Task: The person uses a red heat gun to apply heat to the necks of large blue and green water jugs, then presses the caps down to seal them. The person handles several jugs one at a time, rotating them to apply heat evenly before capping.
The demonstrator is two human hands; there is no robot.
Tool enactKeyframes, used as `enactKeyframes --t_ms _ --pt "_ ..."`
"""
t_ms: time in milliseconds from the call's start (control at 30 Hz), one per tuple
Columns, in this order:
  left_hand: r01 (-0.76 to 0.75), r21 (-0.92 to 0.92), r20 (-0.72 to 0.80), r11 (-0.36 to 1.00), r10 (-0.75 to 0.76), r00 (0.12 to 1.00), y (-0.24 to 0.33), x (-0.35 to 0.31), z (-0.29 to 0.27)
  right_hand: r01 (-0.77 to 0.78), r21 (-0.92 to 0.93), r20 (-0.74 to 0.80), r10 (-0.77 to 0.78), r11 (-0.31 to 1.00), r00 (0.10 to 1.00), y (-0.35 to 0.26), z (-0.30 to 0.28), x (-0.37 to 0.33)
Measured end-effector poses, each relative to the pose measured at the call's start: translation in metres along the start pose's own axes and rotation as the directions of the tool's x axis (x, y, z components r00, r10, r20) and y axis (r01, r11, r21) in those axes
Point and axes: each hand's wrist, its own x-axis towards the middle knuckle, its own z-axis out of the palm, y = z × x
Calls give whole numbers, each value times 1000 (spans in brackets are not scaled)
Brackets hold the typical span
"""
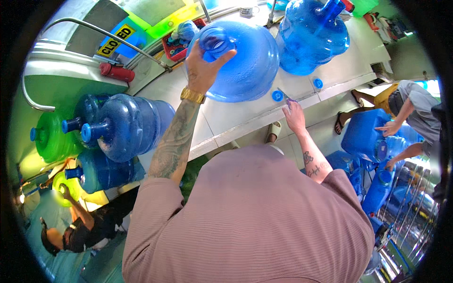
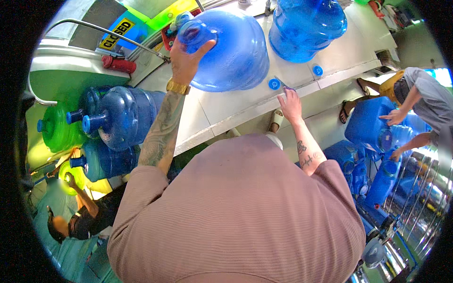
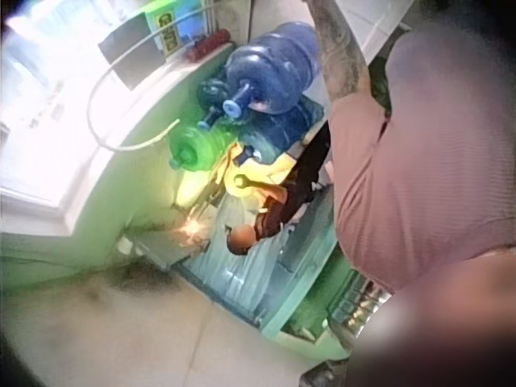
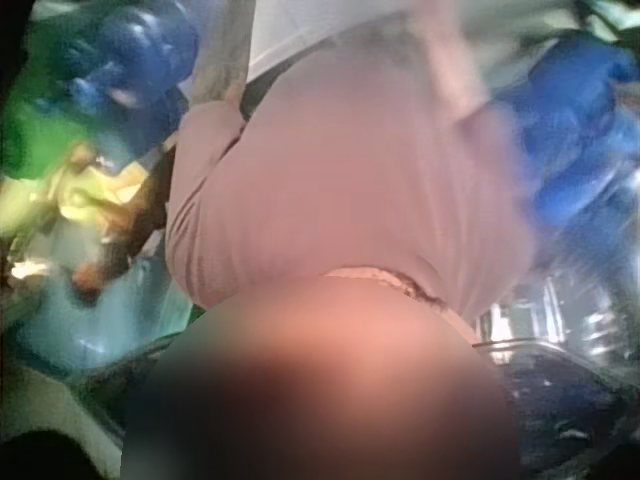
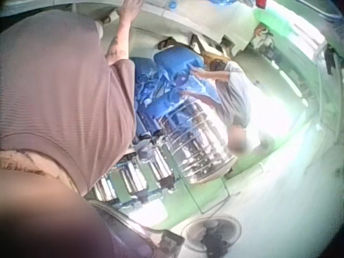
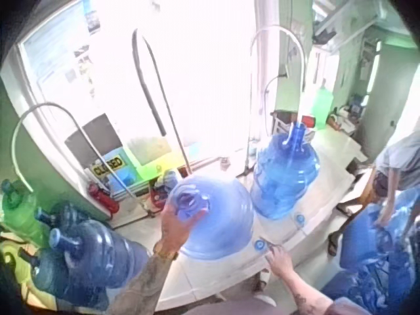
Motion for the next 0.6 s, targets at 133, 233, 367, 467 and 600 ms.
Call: enactKeyframes --t_ms 133,233,367,467,600 --pt "127 -513 -80 849 -194 978 -40 -17 -73 -259 293 -19 277 920 961 -35 -39 -16" --pt "312 -780 -19 543 -518 855 -104 -38 -120 -288 594 5 355 751 935 -75 -108 -2" --pt "452 -886 308 102 -599 739 -182 -110 -96 -105 269 -221 168 957 961 -165 -204 25" --pt "403 -915 330 8 -560 760 -202 -147 -53 -41 194 -182 77 980 980 -236 -251 39" --pt "343 -912 410 -224 -484 773 -180 -181 -14 198 92 -199 -177 976 964 -310 -276 43"
